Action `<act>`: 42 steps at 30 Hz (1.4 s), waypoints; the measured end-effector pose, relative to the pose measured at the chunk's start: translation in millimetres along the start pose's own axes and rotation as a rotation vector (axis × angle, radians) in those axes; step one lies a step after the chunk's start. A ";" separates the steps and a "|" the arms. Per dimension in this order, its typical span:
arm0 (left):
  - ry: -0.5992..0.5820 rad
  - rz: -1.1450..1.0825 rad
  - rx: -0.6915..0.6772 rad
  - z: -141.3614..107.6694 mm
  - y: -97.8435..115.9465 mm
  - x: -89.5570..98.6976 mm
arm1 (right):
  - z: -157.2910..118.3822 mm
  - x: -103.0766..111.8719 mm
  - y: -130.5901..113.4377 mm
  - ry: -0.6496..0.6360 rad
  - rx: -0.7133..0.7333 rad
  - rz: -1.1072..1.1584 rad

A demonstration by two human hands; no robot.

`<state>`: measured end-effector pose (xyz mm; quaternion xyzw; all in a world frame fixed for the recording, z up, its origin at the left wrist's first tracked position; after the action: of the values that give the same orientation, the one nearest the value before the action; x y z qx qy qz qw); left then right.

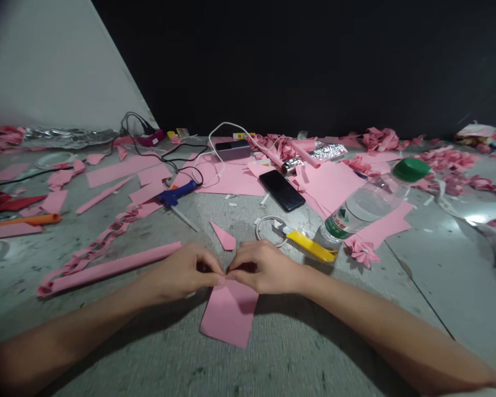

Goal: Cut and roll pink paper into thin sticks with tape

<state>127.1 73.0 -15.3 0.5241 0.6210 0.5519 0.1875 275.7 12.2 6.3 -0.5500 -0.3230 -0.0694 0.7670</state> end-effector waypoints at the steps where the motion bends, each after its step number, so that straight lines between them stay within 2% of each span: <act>1: 0.001 -0.011 0.002 0.7 -0.3 0.2 | 0.2 -0.4 0.3 -0.009 -0.002 -0.007; 11: -0.016 0.059 0.009 0.6 -0.8 0.8 | -1.1 -5.5 1.3 -0.020 0.031 -0.050; 21: 0.012 0.252 -0.145 -3.4 17.5 3.1 | -0.8 0.8 3.6 0.021 0.024 -0.072; 25: 0.017 0.209 -0.137 -2.7 10.7 3.0 | -1.7 -3.4 2.1 -0.004 0.055 -0.105; 30: -0.022 0.084 -0.061 2.1 -1.7 0.2 | -1.8 -5.5 0.3 0.000 0.056 -0.082; 37: -0.031 -0.031 -0.023 4.7 -6.1 2.0 | -1.3 -5.4 -1.5 -0.002 0.031 -0.030; 42: -0.030 -0.082 -0.005 5.2 -8.2 2.7 | -1.2 -6.9 -1.1 -0.058 -0.005 -0.030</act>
<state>126.7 79.2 -23.2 0.5058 0.6378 0.5373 0.2207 270.3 8.9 3.0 -0.5489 -0.3531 -0.0660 0.7548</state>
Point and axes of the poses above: each hand's wrist, its own z-axis towards the middle knuckle, its own x-axis out of the back of the hand, y = z × x, the point moved 6 cm from there along z, towards the middle knuckle, and after that the axes turned 4 degrees about -x, right-handed, at the moved point
